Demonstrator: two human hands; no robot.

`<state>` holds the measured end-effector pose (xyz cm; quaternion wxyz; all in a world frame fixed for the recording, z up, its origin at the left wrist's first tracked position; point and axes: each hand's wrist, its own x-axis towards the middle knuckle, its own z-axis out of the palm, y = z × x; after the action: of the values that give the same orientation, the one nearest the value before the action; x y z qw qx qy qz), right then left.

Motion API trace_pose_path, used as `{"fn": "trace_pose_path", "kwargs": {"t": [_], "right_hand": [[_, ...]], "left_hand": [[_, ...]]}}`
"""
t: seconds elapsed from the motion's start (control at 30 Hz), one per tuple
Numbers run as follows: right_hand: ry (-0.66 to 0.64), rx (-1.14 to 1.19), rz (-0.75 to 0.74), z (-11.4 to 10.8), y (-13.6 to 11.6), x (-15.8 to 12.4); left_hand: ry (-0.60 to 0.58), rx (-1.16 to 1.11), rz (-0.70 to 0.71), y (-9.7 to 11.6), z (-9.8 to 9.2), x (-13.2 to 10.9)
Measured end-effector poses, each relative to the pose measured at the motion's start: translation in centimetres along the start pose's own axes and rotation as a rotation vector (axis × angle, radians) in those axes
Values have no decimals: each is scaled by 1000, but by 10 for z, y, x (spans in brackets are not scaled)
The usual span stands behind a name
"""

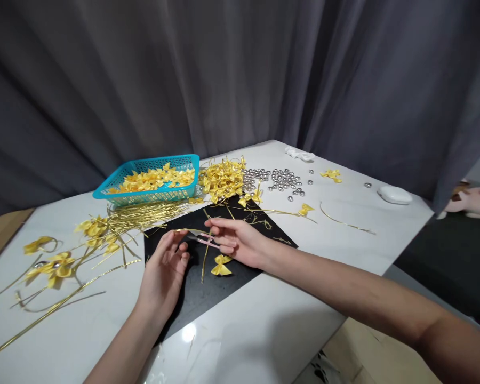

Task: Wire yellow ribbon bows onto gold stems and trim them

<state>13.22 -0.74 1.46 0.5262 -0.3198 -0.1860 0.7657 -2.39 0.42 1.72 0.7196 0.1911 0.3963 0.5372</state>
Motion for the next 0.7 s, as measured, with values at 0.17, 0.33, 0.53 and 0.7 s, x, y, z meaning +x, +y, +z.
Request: {"fn": "trace_pose_path", "kwargs": {"t": [0.17,0.33,0.53,0.7], "right_hand": [[-46,-97,24,-2,8,-1],[-85,-177,13,-2,9,-2],[-108,-218,13,-1,12,-4],[-114,-190,38,-1,9,-3]], "left_hand": [[24,-46,-5,1,2,1],[2,-82,-40,6,-2,1],[18,-103,-79,7,0,0],[69,-85,-92,7,2,-1]]}}
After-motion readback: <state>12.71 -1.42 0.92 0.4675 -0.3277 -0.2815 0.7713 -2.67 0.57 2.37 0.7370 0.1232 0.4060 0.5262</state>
